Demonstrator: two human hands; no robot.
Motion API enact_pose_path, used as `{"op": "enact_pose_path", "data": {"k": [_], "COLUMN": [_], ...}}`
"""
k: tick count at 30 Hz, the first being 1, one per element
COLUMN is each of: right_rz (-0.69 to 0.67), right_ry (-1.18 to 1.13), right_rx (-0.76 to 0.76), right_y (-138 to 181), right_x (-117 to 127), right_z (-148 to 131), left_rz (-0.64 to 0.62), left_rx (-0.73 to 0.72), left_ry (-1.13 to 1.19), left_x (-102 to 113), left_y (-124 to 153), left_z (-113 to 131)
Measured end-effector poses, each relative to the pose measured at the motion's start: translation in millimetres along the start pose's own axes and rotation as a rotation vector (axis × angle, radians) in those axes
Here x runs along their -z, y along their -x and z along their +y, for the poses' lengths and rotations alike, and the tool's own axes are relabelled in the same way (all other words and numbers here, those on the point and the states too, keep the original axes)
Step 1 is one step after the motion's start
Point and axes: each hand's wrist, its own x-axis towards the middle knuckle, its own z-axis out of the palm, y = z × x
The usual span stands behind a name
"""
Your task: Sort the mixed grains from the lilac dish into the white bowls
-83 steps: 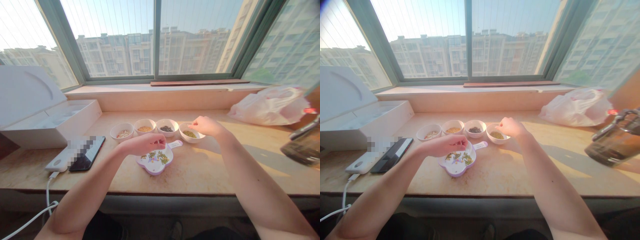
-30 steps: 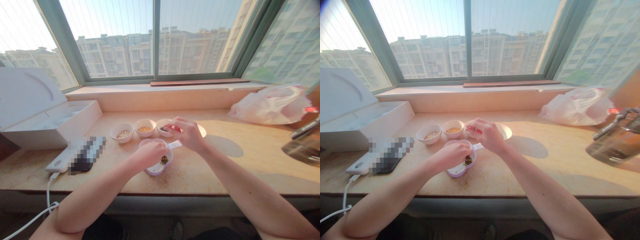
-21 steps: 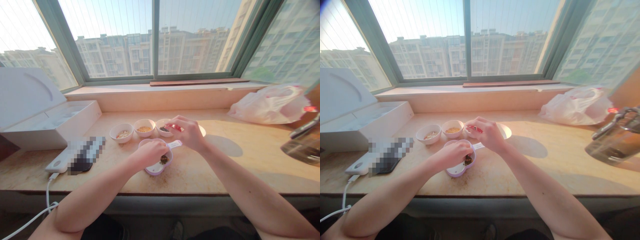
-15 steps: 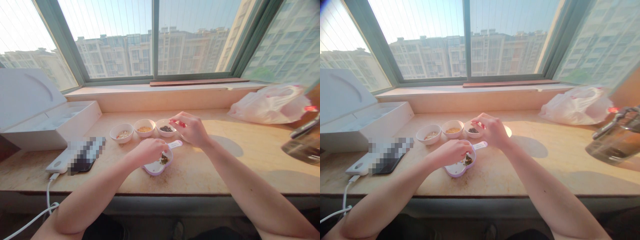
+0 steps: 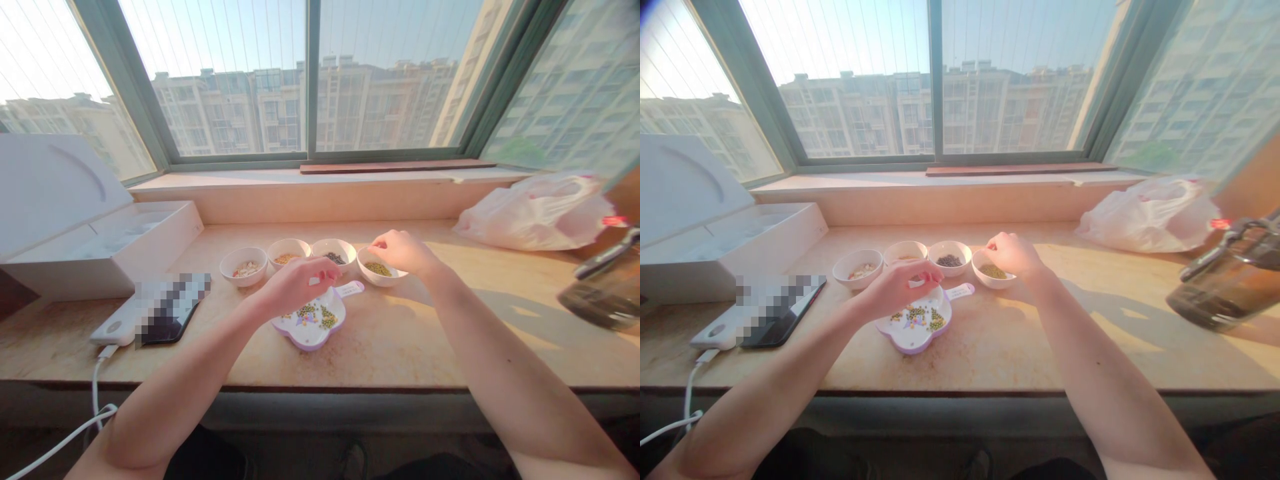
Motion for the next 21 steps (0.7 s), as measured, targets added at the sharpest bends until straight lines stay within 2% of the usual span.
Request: {"op": "enact_pose_path", "data": {"k": [2,5,8,14,21], "right_rz": [0.018,0.033,0.054,-0.023,0.035], "right_ry": [-0.117,-0.395,-0.635,-0.749,-0.708], "right_rx": [0.016,0.118,0.205,0.328,0.353], "right_y": [3.3,13.0,25.9,43.1,43.9], "right_x": [1.1,0.9,-3.0,-11.2,-17.6], "right_z": [-14.8,-41.0,-60.8,-82.1,-86.3], "left_rz": [0.038,0.088,0.15,0.261,0.257], "left_rx": [0.051,0.157,0.259,0.397,0.445], "left_ry": [0.189,0.519,0.723,0.804,0.764], "left_x": [-0.1,0.1,0.8,1.9,-4.2], "left_y": [-0.9,-3.4,-6.0,-7.8,-5.8], "left_z": [1.6,3.4,3.9,-0.3,-7.7]}}
